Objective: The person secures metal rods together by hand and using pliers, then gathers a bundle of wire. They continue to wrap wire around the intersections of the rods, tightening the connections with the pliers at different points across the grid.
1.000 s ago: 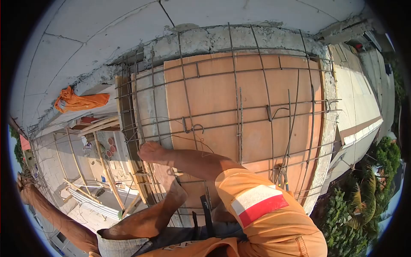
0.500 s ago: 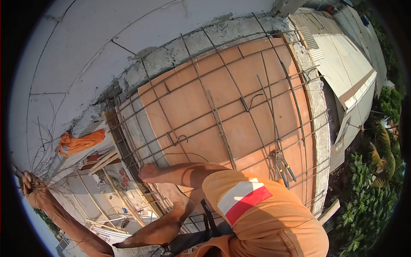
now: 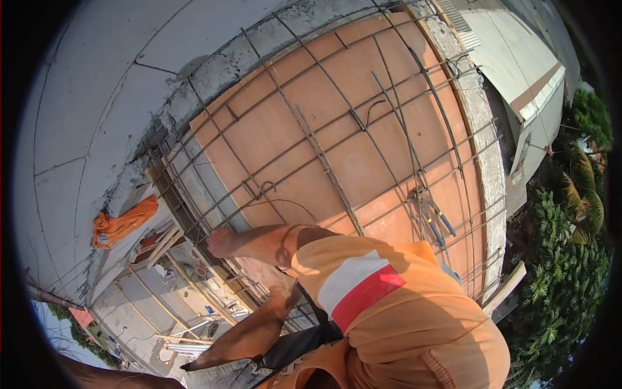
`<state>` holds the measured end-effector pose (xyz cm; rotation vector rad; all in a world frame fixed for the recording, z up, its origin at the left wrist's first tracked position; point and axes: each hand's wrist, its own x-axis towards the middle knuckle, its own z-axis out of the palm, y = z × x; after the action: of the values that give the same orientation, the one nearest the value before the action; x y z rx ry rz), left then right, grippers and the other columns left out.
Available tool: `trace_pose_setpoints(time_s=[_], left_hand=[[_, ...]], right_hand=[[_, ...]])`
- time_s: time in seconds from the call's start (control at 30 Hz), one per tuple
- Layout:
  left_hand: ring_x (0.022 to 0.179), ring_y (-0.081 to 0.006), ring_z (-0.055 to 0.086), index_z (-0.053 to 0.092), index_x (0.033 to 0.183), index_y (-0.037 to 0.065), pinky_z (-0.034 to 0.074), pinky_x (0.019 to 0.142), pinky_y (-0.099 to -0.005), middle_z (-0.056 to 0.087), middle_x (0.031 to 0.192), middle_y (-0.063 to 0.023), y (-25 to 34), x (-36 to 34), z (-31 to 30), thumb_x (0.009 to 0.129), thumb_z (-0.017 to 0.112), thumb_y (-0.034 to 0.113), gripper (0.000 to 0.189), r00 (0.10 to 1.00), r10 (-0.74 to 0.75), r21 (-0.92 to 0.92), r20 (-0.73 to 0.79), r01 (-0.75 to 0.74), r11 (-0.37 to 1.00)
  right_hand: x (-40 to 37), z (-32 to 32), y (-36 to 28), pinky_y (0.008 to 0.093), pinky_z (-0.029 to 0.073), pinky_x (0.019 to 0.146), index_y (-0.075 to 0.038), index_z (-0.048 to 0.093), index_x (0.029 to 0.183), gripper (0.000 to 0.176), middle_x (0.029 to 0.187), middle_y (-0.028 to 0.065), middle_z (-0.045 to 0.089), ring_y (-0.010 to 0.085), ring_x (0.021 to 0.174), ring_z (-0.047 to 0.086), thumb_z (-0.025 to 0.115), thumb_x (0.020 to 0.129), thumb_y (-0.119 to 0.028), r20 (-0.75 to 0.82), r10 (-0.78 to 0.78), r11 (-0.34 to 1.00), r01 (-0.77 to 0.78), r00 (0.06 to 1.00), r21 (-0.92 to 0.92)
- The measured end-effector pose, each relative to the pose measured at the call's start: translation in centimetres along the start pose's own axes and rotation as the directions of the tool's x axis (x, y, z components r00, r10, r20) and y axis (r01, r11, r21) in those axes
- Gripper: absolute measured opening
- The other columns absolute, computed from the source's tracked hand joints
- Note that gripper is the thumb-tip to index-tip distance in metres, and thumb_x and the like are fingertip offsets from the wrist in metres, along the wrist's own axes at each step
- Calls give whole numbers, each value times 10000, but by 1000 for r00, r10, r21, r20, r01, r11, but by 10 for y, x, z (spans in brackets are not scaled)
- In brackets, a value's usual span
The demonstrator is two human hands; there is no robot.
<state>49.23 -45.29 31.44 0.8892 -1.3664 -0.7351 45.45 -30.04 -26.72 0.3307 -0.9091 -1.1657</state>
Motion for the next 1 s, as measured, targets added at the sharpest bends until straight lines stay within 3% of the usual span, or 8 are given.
trace_pose_setpoints(time_s=[0.13, 0.2, 0.3, 0.4, 0.47, 0.7, 0.87, 1.0], left_hand=[[580, -97, 277, 550, 1084, -56, 262, 525, -258, 341, 664, 12, -3, -7, 32, 888, 461, 11, 226, 997, -19, -11, 74, 20, 1000], [575, -92, 271, 552, 1087, -53, 256, 517, -254, 342, 663, 16, 8, 10, 34, 889, 465, 15, 227, 995, -2, 21, 96, 0, 1000], [568, -84, 262, 555, 1090, -50, 246, 506, -248, 344, 662, 22, 37, 55, 18, 890, 471, 20, 229, 991, 60, 112, 118, -74, 991], [561, -75, 254, 558, 1094, -47, 236, 496, -242, 345, 660, 27, 68, 102, 6, 891, 476, 26, 231, 979, 137, 225, 150, -169, 960], [556, -70, 248, 560, 1096, -44, 230, 488, -238, 346, 659, 31, 83, 126, 12, 891, 480, 30, 232, 964, 174, 299, 199, -229, 926], [540, -51, 228, 567, 1104, -36, 207, 463, -224, 349, 656, 45, 18, 128, 103, 894, 493, 43, 237, 844, 19, 416, 536, -284, 864], [551, -44, 262, 561, 1118, -6, 212, 487, -239, 330, 663, 60, -73, 26, 175, 901, 440, 93, 267, 707, -312, 626, 634, -232, 744], [541, -173, 419, 544, 1129, 34, 302, 508, -347, 454, 654, -30, -164, -18, 162, 894, 429, 71, 265, 400, -402, 567, 824, -587, 578]], right_hand=[[-3, 78, -7, 376, 363, 624, -151, 441, 516, 317, 551, 26, 440, 220, 594, 459, 638, 720, -292, -253, -16, 980, -35, 967, -197], [-9, 43, 11, 354, 370, 635, -165, 445, 524, 317, 575, 21, 455, 219, 600, 453, 620, 746, -309, -312, 72, -44, 315, 947, 948], [-6, 33, -23, 359, 423, 679, -156, 452, 551, 310, 628, 28, 503, 217, 618, 481, 578, 801, -289, -199, 523, 68, 192, 829, 979], [22, 120, 2, 374, 484, 689, -139, 541, 619, 247, 672, 42, 540, 199, 705, 572, 555, 831, -265, -271, 312, -862, 391, 911, 323], [48, 232, 33, 386, 508, 677, -102, 593, 681, 189, 712, 65, 575, 196, 768, 613, 579, 808, -241, -290, 104, -993, 117, 951, 28], [105, 472, 72, 396, 522, 641, 30, 672, 770, 267, 881, 184, 659, 278, 791, 646, 659, 701, -227, -482, 314, -931, 364, 818, 11], [86, 642, 48, 378, 522, 684, -19, 725, 907, 249, 952, 152, 670, 265, 911, 630, 727, 693, -147, -710, -274, -882, 124, 649, 454], [-38, 766, -9, 221, 472, 527, -11, 623, 992, 183, 754, 68, 605, 128, 693, 637, 626, 821, -78, -17, -273, -351, -83, 962, 933]])
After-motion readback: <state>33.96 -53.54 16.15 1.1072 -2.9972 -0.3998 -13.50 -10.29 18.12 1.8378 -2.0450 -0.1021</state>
